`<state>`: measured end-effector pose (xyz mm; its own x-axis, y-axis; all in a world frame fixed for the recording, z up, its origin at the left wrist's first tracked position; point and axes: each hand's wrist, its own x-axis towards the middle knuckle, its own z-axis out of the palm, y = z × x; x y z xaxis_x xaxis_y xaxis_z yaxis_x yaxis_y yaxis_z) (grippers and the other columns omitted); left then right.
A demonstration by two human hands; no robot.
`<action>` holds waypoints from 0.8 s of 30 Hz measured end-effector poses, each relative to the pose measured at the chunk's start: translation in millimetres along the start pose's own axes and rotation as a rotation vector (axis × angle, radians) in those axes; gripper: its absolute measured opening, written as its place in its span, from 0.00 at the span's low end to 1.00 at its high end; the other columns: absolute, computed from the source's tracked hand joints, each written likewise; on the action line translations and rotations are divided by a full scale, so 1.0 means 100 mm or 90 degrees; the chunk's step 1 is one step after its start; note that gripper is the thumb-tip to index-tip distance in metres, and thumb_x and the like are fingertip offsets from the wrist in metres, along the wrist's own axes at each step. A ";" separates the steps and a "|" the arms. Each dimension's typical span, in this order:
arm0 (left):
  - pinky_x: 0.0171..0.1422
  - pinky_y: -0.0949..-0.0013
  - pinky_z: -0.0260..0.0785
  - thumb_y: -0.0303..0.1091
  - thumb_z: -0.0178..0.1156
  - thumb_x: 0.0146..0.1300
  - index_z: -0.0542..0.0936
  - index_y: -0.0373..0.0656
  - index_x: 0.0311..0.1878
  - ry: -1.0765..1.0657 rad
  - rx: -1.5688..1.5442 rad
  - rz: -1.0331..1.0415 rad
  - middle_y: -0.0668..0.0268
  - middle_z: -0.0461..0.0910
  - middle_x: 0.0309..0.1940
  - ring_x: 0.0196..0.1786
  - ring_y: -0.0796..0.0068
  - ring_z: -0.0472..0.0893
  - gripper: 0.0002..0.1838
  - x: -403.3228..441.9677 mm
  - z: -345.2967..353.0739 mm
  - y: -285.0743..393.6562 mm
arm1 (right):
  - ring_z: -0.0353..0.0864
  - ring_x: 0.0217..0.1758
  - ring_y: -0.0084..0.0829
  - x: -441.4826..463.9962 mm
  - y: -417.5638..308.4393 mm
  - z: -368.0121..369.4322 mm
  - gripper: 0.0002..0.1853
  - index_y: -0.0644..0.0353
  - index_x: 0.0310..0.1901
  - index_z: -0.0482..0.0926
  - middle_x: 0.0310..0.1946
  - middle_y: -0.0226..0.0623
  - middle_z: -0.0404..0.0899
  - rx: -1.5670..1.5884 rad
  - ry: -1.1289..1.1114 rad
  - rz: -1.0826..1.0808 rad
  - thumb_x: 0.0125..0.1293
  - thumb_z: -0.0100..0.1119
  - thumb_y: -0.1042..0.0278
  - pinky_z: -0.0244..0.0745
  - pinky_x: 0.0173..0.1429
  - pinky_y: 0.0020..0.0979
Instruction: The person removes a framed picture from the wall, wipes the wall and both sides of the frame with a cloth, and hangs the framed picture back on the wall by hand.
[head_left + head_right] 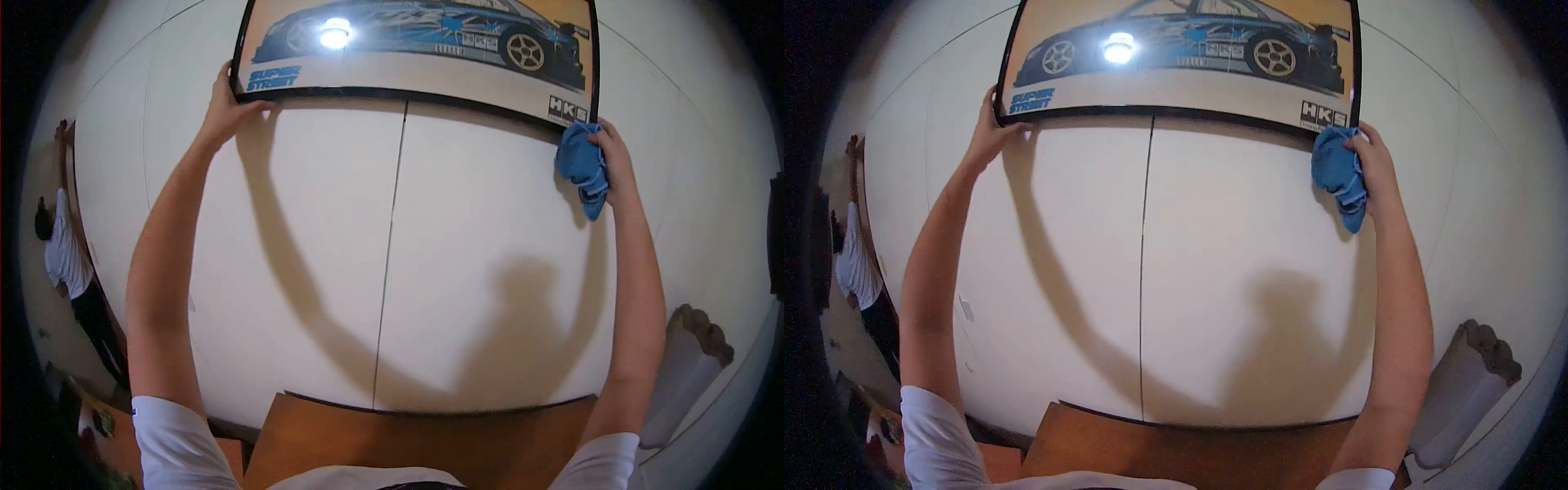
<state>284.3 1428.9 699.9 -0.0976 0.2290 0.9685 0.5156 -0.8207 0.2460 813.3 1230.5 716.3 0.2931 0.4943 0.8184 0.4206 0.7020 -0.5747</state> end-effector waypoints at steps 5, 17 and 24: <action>0.67 0.63 0.58 0.38 0.75 0.40 0.43 0.40 0.70 -0.105 -0.018 -0.019 0.51 0.67 0.58 0.62 0.61 0.68 0.60 0.03 -0.11 0.03 | 0.74 0.44 0.29 -0.03 -0.07 0.11 0.36 0.59 0.67 0.57 0.46 0.43 0.73 -0.073 0.005 -0.012 0.55 0.53 0.62 0.73 0.45 0.25; 0.54 0.74 0.65 0.58 0.67 0.47 0.59 0.48 0.69 -0.158 0.149 -0.015 0.61 0.72 0.47 0.47 0.76 0.70 0.48 0.44 -0.65 -0.24 | 0.73 0.46 0.31 -0.02 -0.29 -0.10 0.32 0.59 0.62 0.63 0.48 0.40 0.72 -0.117 -0.021 -0.138 0.55 0.57 0.57 0.71 0.47 0.26; 0.43 0.81 0.65 0.49 0.66 0.54 0.59 0.44 0.68 -0.243 0.071 -0.066 0.71 0.69 0.35 0.36 0.84 0.67 0.43 0.53 -0.94 0.18 | 0.73 0.43 0.30 0.01 -0.39 0.01 0.29 0.59 0.58 0.66 0.45 0.39 0.73 -0.039 -0.024 -0.146 0.55 0.57 0.57 0.71 0.45 0.27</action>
<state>207.8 1377.2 758.7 0.1584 0.5027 0.8498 0.6108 -0.7262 0.3157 797.0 1204.5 739.7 0.1522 0.3458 0.9259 0.5241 0.7660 -0.3723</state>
